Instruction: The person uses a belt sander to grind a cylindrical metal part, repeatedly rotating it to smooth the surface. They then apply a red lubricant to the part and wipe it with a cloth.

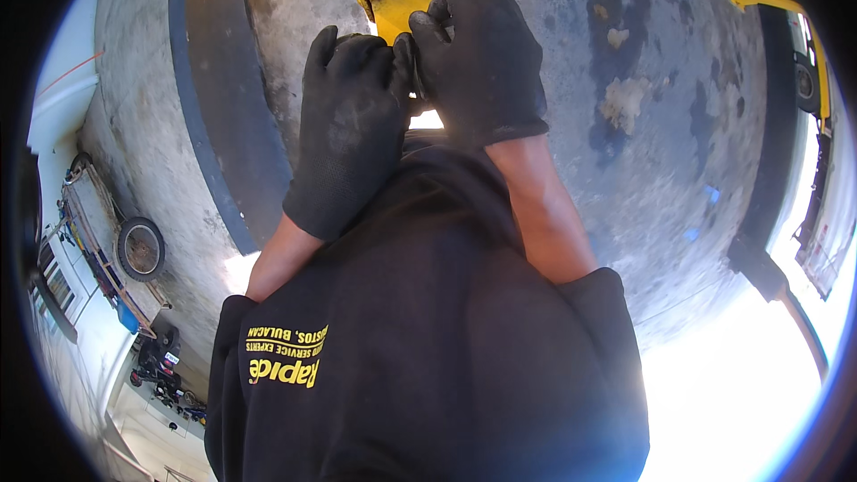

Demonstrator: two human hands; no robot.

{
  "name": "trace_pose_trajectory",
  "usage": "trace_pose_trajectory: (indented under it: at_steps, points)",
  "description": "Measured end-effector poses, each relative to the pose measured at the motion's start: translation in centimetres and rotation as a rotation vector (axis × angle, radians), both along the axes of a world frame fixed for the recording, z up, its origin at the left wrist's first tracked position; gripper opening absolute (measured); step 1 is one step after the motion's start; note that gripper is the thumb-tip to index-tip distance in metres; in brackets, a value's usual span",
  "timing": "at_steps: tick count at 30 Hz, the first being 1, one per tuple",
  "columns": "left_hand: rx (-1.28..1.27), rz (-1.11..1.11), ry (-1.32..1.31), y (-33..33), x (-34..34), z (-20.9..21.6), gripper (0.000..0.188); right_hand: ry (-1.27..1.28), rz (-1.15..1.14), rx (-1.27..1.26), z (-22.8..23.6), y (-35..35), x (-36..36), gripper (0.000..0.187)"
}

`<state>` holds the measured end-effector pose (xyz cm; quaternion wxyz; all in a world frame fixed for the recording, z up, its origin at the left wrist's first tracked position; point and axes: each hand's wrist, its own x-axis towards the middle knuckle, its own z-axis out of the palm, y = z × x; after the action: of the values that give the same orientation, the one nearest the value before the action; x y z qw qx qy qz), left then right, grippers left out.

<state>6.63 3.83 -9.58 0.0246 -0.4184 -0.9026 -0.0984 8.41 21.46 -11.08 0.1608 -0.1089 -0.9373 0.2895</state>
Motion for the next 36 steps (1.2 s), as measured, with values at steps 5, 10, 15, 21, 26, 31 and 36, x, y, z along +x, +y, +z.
trace_pose_trajectory:
  at_steps: [5, 10, 15, 21, 26, 31, 36]
  points:
    - [0.014, -0.008, -0.020, -0.1, -0.2, -0.4, 0.054, -0.022, -0.074, -0.037, 1.5, -1.6, 4.0, 0.024]
    - [0.021, -0.010, 0.040, -0.1, -0.1, -0.3, 0.053, -0.018, -0.080, -0.135, 1.0, -1.0, 3.0, 0.024]
    - [-0.014, -0.018, 0.013, -0.2, -0.2, 0.2, 0.053, -0.024, -0.047, -0.057, -0.6, 0.2, 0.4, 0.024]
    - [0.023, -0.017, 0.023, -0.2, -0.2, -0.5, 0.056, -0.024, -0.146, -0.099, 0.9, -2.0, 4.5, 0.026]
    - [0.053, -0.022, 0.021, -0.1, -0.1, -0.2, 0.040, -0.084, -0.095, -0.028, 0.1, -0.4, 0.1, 0.025]
    - [0.015, -0.021, 0.011, -0.3, -0.1, -0.6, 0.057, -0.094, -0.144, -0.016, 1.4, -2.1, 3.6, 0.025]
    - [-0.003, -0.009, 0.035, -0.1, 0.0, -0.5, 0.057, -0.088, -0.096, 0.051, 0.9, -1.0, 1.5, 0.028]
